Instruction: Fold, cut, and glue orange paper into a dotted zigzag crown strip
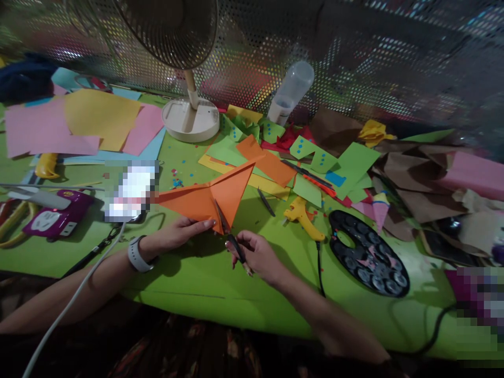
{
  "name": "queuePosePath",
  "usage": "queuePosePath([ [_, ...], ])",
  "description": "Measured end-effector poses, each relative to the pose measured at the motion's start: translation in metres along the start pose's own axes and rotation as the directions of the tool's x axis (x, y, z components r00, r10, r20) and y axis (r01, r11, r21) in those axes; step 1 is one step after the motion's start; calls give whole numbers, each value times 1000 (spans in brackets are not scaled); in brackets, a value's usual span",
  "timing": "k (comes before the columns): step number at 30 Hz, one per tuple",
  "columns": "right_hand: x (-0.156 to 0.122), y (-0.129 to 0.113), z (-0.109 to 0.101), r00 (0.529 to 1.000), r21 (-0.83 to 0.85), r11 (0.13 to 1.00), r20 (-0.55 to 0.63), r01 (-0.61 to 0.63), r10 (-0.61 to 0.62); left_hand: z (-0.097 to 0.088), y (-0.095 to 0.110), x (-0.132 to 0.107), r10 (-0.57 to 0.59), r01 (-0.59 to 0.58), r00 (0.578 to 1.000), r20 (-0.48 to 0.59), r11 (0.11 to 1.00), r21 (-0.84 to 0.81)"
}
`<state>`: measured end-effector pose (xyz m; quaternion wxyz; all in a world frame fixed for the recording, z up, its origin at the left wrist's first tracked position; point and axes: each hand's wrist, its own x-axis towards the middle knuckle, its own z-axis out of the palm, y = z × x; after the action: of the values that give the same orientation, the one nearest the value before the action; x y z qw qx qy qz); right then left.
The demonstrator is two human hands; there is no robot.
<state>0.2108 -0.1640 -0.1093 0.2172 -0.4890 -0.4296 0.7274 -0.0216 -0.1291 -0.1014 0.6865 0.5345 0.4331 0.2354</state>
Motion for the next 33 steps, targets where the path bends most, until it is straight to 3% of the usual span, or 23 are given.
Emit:
queuePosePath([
  [6, -1, 3, -1, 1000, 25, 1000, -7, -1, 1, 0, 2, 0, -33, 33, 999, -5, 999, 41],
  [15, -1, -2, 4, 999, 30, 999, -42, 15, -14, 7, 8, 0, 48, -48, 999, 2, 999, 9],
  [24, -1, 1, 2, 999, 26, 1000, -45, 4, -2, 4, -2, 1, 16, -17, 1000, 17, 999, 41],
  [30, -1, 0, 1, 999, 29, 999, -39, 29, -28, 5, -4, 5, 170, -177, 979, 116, 983, 56],
  [33, -1, -1, 3, 999, 20, 1000, -35, 19, -19, 4, -5, 6, 176, -186, 976, 129, 979, 77],
])
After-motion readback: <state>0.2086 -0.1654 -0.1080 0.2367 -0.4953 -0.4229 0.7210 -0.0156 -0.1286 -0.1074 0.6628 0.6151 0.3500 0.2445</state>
